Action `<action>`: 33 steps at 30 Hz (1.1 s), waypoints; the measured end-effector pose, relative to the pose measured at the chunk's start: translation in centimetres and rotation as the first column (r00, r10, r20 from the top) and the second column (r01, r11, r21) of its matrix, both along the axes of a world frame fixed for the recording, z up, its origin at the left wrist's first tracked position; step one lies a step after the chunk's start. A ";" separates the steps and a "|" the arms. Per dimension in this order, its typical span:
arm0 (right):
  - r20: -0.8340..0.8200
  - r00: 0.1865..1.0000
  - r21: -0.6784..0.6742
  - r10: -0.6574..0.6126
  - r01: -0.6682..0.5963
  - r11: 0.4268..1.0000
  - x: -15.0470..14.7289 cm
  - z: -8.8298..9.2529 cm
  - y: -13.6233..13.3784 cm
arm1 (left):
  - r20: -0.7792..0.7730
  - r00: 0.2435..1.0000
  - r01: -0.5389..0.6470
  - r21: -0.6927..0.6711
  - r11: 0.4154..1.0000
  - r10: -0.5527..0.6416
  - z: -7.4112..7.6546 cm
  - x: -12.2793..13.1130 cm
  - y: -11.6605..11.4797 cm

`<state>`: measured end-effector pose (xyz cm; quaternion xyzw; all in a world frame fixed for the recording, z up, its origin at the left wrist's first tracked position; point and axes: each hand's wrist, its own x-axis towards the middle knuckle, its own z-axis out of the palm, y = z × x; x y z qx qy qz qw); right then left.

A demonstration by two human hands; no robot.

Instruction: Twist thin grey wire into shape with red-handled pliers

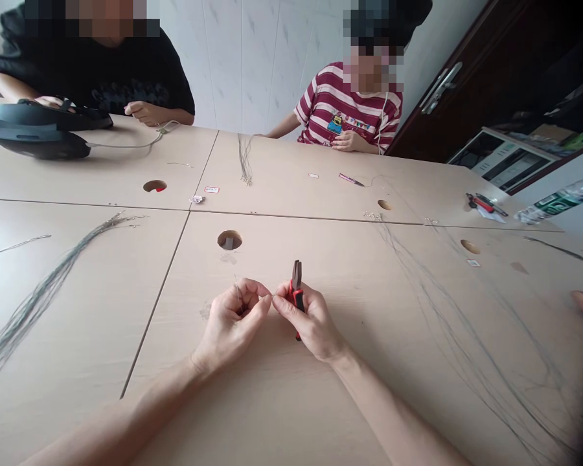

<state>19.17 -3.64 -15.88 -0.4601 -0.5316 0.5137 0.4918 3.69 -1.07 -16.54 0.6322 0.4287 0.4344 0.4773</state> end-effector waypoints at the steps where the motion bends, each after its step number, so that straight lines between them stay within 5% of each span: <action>1: -0.002 1.000 0.000 0.000 0.000 1.000 0.0 0.0 0.0 | 0.003 1.000 -0.004 0.000 1.000 0.004 0.0 0.0 0.0; 33: -0.006 0.998 0.023 -0.066 0.066 0.998 -0.2 -0.3 -0.3 | -0.074 0.997 -0.021 0.064 0.998 0.026 -0.5 -0.1 0.0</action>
